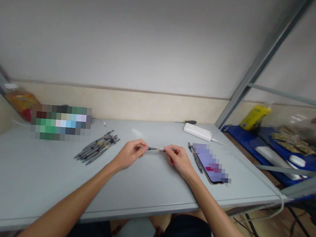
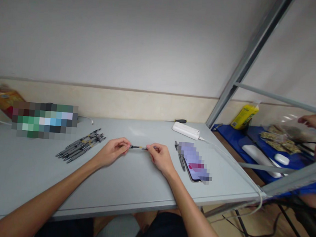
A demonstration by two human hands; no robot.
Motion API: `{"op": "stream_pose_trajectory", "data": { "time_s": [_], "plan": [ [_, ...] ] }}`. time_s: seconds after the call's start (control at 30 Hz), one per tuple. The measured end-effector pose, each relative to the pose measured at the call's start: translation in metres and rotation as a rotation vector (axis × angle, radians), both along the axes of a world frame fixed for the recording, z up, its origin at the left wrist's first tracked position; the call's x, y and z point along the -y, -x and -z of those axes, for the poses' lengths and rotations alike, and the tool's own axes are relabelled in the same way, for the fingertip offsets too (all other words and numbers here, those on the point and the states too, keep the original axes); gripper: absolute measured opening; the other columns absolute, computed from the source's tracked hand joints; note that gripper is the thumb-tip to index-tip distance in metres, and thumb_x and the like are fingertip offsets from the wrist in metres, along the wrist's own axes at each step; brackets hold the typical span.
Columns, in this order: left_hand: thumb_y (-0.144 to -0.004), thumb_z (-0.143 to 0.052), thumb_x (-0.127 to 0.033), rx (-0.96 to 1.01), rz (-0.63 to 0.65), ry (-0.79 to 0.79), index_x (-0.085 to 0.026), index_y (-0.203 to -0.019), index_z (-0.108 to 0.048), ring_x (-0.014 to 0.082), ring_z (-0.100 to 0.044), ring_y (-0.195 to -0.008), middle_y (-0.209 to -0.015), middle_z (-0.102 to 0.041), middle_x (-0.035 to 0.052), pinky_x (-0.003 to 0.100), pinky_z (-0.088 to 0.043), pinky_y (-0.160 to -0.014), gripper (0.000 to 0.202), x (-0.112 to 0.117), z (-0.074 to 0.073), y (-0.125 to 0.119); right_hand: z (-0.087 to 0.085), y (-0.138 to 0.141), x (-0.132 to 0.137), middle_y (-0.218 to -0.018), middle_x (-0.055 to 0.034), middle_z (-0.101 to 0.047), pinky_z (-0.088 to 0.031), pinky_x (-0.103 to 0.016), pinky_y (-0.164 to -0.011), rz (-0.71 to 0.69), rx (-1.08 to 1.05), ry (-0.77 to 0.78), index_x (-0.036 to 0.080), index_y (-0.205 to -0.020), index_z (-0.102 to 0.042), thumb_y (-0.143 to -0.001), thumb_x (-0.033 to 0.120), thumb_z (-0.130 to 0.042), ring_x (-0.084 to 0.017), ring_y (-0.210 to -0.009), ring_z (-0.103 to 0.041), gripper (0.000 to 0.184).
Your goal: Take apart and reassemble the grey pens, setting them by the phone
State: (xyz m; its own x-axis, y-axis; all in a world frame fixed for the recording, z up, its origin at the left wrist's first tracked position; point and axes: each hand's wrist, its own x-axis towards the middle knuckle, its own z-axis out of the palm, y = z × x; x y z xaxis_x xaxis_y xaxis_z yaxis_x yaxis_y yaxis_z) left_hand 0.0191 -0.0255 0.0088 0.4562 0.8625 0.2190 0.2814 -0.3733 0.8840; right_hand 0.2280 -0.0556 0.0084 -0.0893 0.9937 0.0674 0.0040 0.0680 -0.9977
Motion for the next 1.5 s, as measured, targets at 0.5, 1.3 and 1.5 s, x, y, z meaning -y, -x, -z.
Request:
{"op": "stream_pose_trajectory", "data": {
  "time_s": [0.5,1.3,1.5],
  "plan": [
    [-0.08,-0.05,-0.019,-0.186,-0.239,-0.35,-0.015,-0.082,-0.066,0.0114,-0.053,-0.062,-0.071,-0.065,0.0012,0.023,-0.038,-0.059,0.016,0.009,-0.006,-0.008,0.006,0.005,0.001,-0.04,0.0076,-0.035,-0.018,-0.02,-0.035,-0.001,0.052,0.01,0.015,-0.063,-0.056,-0.074,0.052,-0.057,-0.006,-0.034,-0.029,0.038],
    [-0.082,-0.045,-0.024,-0.302,-0.266,-0.424,-0.017,-0.075,-0.06,0.0151,-0.054,-0.068,-0.07,-0.061,0.0023,0.027,-0.04,-0.068,0.017,-0.007,0.009,0.005,-0.091,0.002,-0.043,-0.037,0.0094,-0.014,-0.006,-0.02,-0.032,0.04,-0.677,0.26,0.021,-0.051,-0.029,-0.082,0.036,-0.032,-0.006,-0.032,-0.008,0.034],
    [-0.081,-0.044,-0.024,-0.35,-0.275,-0.414,-0.018,-0.073,-0.061,0.0154,-0.054,-0.066,-0.067,-0.061,0.0025,0.027,-0.039,-0.065,0.019,-0.009,0.009,0.007,-0.097,0.009,-0.04,-0.038,0.0101,-0.014,-0.006,-0.018,-0.031,-0.01,-0.664,0.259,0.021,-0.052,-0.029,-0.083,0.046,-0.028,-0.006,-0.033,-0.006,0.039]
  ]
}}
